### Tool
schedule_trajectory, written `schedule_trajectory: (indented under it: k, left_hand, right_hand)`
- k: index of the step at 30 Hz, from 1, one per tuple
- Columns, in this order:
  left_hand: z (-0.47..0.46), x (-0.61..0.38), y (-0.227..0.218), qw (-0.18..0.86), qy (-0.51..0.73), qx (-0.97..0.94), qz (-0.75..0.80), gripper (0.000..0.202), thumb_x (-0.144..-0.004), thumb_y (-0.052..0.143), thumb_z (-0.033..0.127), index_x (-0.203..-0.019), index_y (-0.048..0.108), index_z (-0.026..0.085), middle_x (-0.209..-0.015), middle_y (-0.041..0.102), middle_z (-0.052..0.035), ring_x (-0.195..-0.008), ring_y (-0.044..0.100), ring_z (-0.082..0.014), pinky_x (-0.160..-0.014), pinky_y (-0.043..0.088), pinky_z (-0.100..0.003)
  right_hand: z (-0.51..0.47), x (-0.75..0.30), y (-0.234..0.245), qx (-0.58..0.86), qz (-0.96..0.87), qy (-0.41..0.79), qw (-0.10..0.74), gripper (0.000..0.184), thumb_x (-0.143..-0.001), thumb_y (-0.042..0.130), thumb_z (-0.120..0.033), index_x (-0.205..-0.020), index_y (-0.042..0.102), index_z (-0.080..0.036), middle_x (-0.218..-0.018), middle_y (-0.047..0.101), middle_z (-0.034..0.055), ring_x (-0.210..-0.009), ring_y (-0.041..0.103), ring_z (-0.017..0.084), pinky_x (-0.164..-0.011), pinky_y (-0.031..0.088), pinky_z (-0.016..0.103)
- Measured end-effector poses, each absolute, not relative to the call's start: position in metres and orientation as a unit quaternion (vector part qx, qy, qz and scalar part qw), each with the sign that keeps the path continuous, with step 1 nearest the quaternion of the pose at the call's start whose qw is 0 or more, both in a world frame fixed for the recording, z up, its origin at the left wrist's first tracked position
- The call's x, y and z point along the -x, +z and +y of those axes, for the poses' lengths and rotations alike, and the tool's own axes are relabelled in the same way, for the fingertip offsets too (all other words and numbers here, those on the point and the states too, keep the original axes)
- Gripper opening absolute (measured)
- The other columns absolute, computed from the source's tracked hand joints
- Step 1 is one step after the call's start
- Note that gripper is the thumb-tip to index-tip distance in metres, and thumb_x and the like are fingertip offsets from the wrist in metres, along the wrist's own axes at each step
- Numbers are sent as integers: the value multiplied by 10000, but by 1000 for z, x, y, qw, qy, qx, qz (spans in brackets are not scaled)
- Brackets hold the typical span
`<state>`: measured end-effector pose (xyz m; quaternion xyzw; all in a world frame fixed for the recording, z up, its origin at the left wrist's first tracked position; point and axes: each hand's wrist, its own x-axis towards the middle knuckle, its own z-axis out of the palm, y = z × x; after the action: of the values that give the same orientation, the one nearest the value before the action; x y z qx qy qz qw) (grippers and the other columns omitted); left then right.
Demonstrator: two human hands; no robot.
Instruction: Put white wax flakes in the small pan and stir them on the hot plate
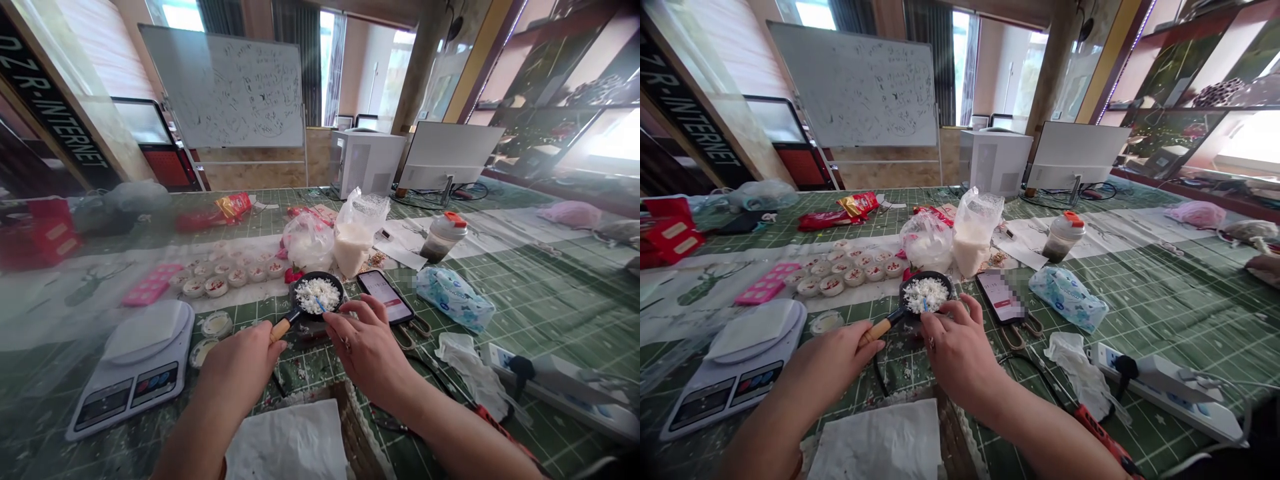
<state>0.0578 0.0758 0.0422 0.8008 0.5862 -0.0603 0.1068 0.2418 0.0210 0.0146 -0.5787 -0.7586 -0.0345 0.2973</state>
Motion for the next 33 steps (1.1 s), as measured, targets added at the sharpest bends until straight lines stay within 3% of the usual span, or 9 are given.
schedule_trajectory:
  k: [16, 26, 33]
  left_hand:
    - [75, -56, 43, 99, -67, -806, 580, 271, -842, 350, 418, -796, 513, 207, -754, 652, -41, -681, 605, -190, -522, 318, -251]
    - [76, -54, 42, 102, -46, -804, 584, 254, -829, 368, 410, -734, 486, 206, -712, 632, -21, -603, 576, -176, -468, 239, -247]
    - [75, -54, 44, 97, -52, -802, 587, 254, -832, 372, 405, -753, 497, 199, -731, 638, -32, -659, 600, -185, -497, 276, -247]
  right_hand:
    - [30, -256, 24, 594, -738, -62, 315, 208, -858, 436, -193, -1006, 581, -209, -785, 690, 18, -880, 533, 183, -944, 254, 428]
    - [32, -251, 20, 562, -774, -15, 293, 230, -857, 437, -194, -1041, 575, -190, -796, 685, 28, -912, 521, 188, -937, 280, 419]
    - [35, -264, 24, 592, -733, -71, 328, 207, -855, 446, -219, -968, 618, -197, -790, 670, 44, -826, 548, 175, -889, 336, 412]
